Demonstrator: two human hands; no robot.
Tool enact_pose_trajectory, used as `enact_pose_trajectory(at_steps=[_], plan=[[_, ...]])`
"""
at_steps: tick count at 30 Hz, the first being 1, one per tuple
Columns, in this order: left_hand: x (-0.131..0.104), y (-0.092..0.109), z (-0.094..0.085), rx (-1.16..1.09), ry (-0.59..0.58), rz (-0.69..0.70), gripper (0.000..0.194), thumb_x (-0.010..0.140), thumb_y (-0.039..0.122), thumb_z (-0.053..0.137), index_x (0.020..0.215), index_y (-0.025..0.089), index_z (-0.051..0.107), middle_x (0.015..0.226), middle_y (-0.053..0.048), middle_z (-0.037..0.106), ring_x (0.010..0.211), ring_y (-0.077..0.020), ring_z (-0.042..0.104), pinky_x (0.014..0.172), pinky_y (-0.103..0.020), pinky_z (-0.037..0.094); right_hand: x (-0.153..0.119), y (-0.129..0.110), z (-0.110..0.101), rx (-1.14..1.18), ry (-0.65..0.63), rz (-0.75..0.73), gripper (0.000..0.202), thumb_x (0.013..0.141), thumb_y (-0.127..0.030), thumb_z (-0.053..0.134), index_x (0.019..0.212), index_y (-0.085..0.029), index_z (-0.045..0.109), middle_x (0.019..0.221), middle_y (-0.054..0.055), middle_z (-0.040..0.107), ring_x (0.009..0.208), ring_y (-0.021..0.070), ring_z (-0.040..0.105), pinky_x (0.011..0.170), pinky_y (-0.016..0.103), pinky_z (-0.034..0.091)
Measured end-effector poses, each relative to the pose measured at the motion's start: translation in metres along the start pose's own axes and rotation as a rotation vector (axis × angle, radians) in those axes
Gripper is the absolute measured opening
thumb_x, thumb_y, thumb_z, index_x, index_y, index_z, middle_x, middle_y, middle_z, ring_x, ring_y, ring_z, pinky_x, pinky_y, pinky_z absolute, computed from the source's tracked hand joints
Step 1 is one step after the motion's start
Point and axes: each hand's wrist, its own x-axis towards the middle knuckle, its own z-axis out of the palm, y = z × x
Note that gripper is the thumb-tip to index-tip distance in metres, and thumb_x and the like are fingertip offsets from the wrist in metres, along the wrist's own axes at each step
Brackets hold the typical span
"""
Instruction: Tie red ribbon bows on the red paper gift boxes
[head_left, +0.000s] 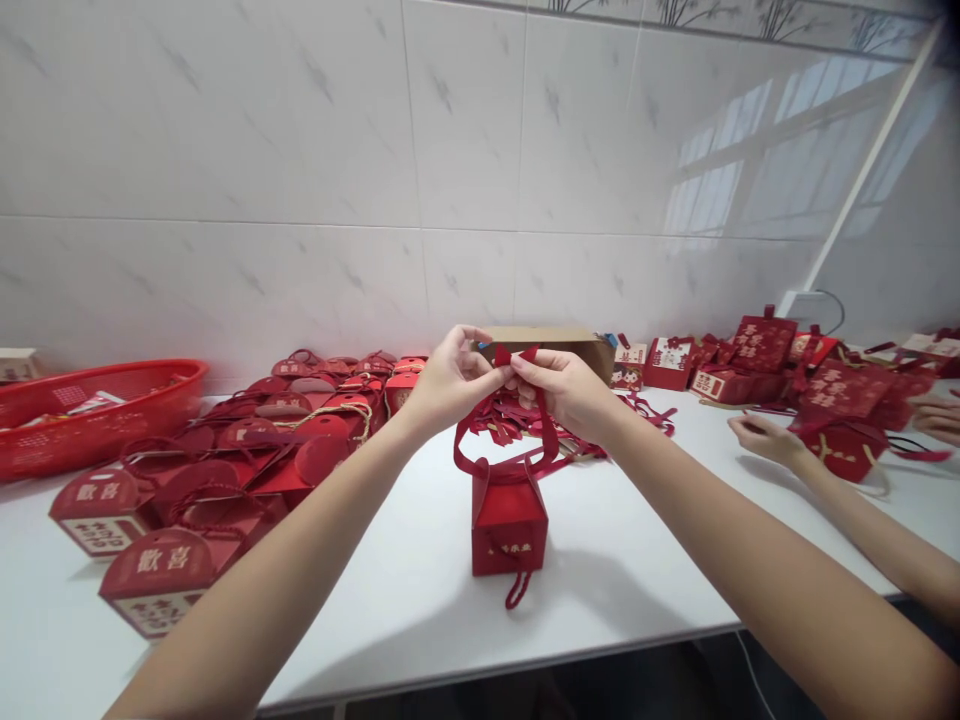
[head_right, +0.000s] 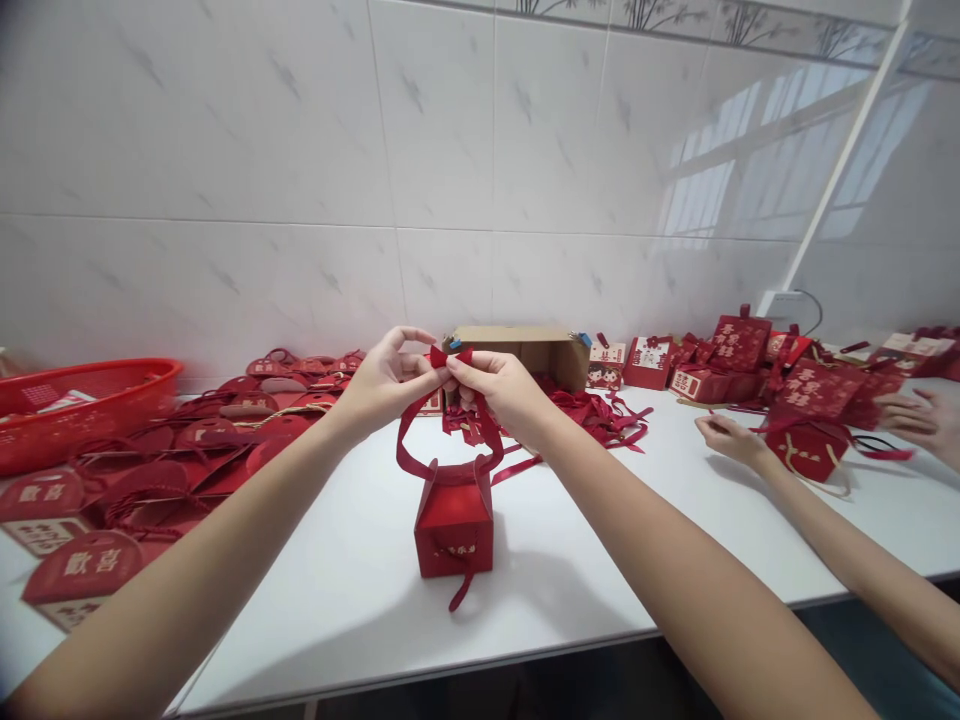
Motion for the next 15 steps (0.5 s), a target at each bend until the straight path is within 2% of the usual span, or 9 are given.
enact_pose_trajectory(at_steps=[3,5,8,10,12,15], plan=[[0.000,-0.006,-0.005,-0.186,-0.097,-0.120,0.036,0.071,0.023,0.068,0.102,0.016,0.049,0.069,0.001,0.062,0.064,-0.0117,0.060,0.063,-0.025,0.045,-0.001,0.005,-0.002,-0.040,0.002,-0.038,0.023,0.076,-0.040,0.064,0.082,-0.018,0.066,0.068,0.000,0.060,0.059,0.0089,0.052,0.060,0.025,0.045],[0.001,-0.007,-0.009,-0.343,-0.131,-0.229,0.030,0.071,0.017,0.066,0.098,0.015,0.053,0.073,-0.001,0.063,0.066,-0.0127,0.062,0.067,-0.027,0.047,-0.003,0.007,-0.005,-0.208,-0.021,-0.152,0.023,0.081,-0.038,0.059,0.090,-0.019,0.067,0.076,0.002,0.064,0.069,0.0124,0.058,0.067,0.029,0.048],[-0.001,-0.007,-0.013,-0.542,-0.179,-0.377,0.016,0.071,0.011,0.061,0.086,0.013,0.056,0.065,0.000,0.059,0.060,-0.0120,0.061,0.064,-0.027,0.049,-0.005,0.008,-0.009,-0.664,-0.077,-0.478,0.020,0.087,-0.028,0.051,0.094,-0.022,0.068,0.089,0.006,0.066,0.085,0.0166,0.058,0.077,0.033,0.048],[-0.002,-0.007,-0.013,-0.622,-0.204,-0.450,0.008,0.072,0.010,0.058,0.080,0.013,0.057,0.060,0.001,0.056,0.057,-0.0111,0.059,0.063,-0.027,0.050,-0.006,0.008,-0.011,-0.932,-0.097,-0.696,0.024,0.089,-0.021,0.045,0.096,-0.022,0.068,0.092,0.007,0.066,0.088,0.0178,0.056,0.078,0.034,0.048],[-0.004,-0.007,-0.014,-0.678,-0.184,-0.480,0.006,0.073,0.009,0.057,0.077,0.014,0.059,0.061,0.000,0.057,0.059,-0.0106,0.058,0.070,-0.029,0.052,-0.006,0.007,-0.012,-1.102,-0.103,-0.817,0.029,0.089,-0.017,0.041,0.100,-0.022,0.068,0.091,0.007,0.066,0.087,0.0186,0.054,0.078,0.035,0.049],[-0.004,-0.010,-0.014,-0.684,-0.146,-0.449,0.006,0.074,0.012,0.059,0.078,0.014,0.063,0.067,-0.003,0.063,0.068,-0.0121,0.061,0.081,-0.031,0.051,-0.006,0.004,-0.012,-1.239,-0.102,-0.846,0.031,0.089,-0.015,0.040,0.102,-0.022,0.067,0.091,0.008,0.067,0.087,0.0197,0.053,0.077,0.036,0.050]])
